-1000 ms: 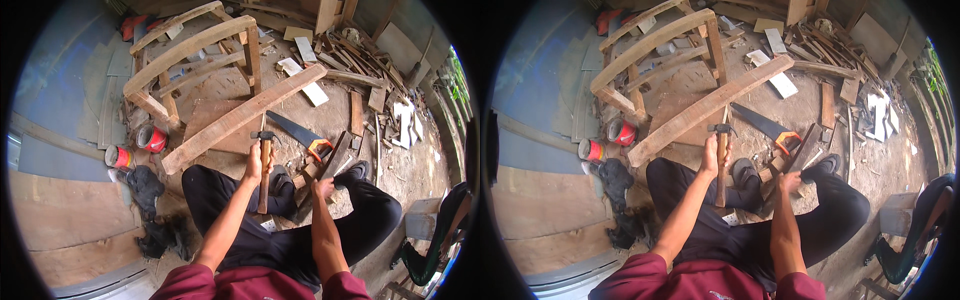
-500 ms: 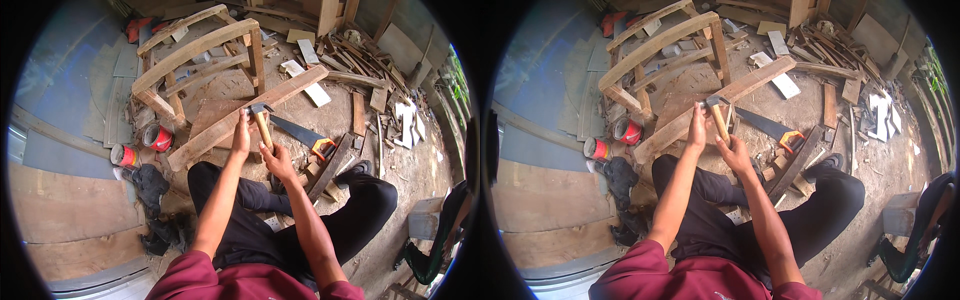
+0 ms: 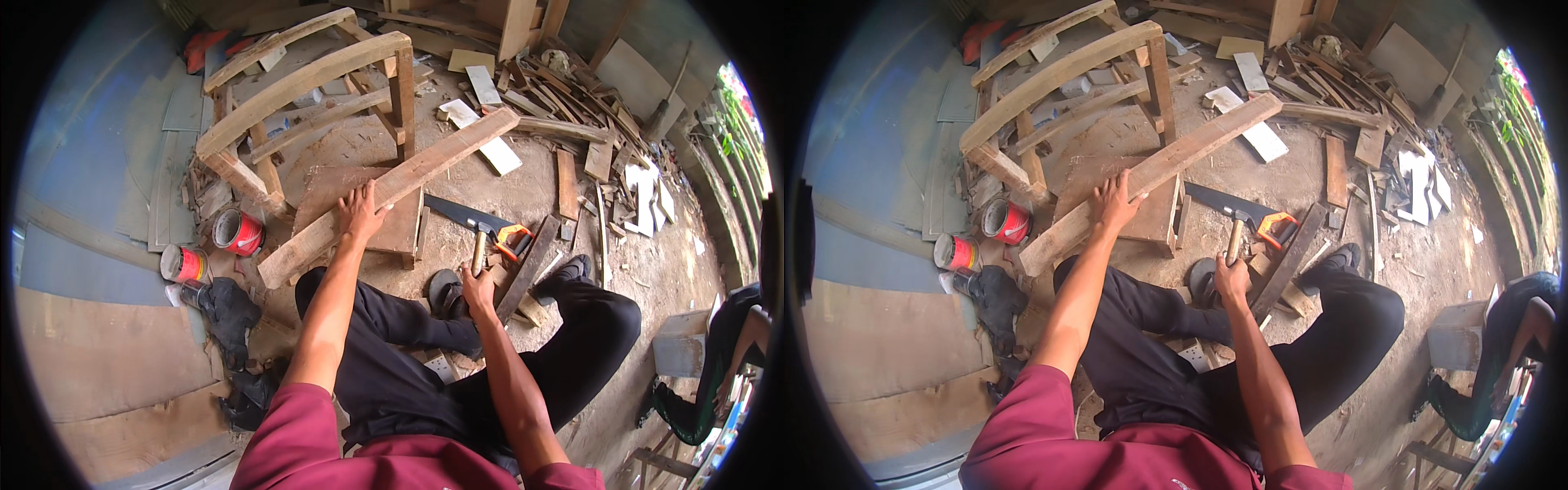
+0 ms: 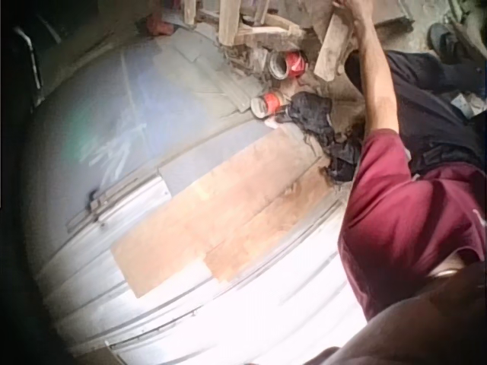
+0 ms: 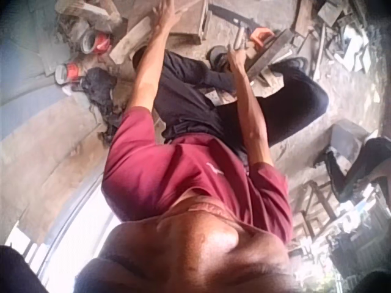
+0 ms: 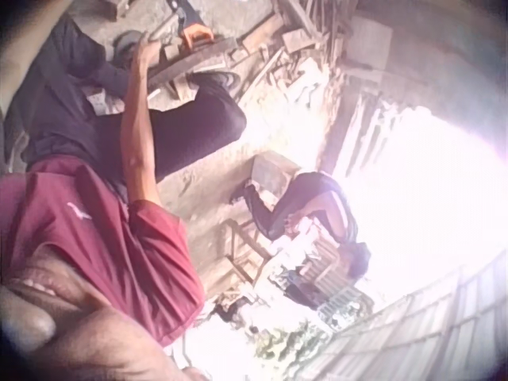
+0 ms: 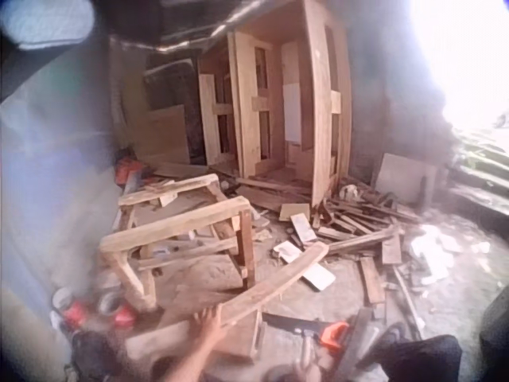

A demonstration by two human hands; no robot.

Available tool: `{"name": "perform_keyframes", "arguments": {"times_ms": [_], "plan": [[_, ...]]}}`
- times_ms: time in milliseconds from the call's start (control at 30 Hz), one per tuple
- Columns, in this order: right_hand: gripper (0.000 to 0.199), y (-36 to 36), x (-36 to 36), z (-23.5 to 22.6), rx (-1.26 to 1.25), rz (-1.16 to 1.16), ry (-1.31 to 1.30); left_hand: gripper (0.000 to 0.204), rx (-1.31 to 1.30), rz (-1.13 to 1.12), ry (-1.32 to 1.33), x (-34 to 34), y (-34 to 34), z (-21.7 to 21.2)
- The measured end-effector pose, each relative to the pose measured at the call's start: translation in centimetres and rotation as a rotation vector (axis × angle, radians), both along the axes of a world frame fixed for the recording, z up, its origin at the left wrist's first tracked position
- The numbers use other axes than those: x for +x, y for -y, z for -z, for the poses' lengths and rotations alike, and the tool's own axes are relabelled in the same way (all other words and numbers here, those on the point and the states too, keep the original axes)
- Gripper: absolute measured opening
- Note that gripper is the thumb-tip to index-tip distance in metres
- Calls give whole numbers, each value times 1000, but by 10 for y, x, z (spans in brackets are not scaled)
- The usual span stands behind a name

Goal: The person sits on the floor and uses a hammer and a metal bar to break apart a wooden chair frame. They repeatedly strike the joints to separate the pieces, then inspect and reposition the wood parts.

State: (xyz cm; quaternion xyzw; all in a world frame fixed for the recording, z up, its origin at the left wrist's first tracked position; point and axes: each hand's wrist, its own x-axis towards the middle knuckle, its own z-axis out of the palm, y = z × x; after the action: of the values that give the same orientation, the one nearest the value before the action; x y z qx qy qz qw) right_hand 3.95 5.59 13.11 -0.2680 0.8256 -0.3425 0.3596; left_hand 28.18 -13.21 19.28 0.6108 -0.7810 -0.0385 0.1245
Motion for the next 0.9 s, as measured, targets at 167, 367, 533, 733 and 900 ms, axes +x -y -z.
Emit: {"name": "perform_keyframes", "arguments": {"times_ms": [167,367,533,733,900], "plan": [[46,-9,4,3,-15,12,100,78,134,96,-53,24,32,-2],[41,-18,1,27,-50,23,64,68,376,192,-290,45,71,-28],[36,-11,0,21,-71,2,211,72,287,212,-195,56,93,-29],[26,-3,9,-25,-138,32,518,75,159,151,-147,41,81,-47],[24,13,21,-60,-187,-20,706,77,196,147,-103,43,80,-46]]}}
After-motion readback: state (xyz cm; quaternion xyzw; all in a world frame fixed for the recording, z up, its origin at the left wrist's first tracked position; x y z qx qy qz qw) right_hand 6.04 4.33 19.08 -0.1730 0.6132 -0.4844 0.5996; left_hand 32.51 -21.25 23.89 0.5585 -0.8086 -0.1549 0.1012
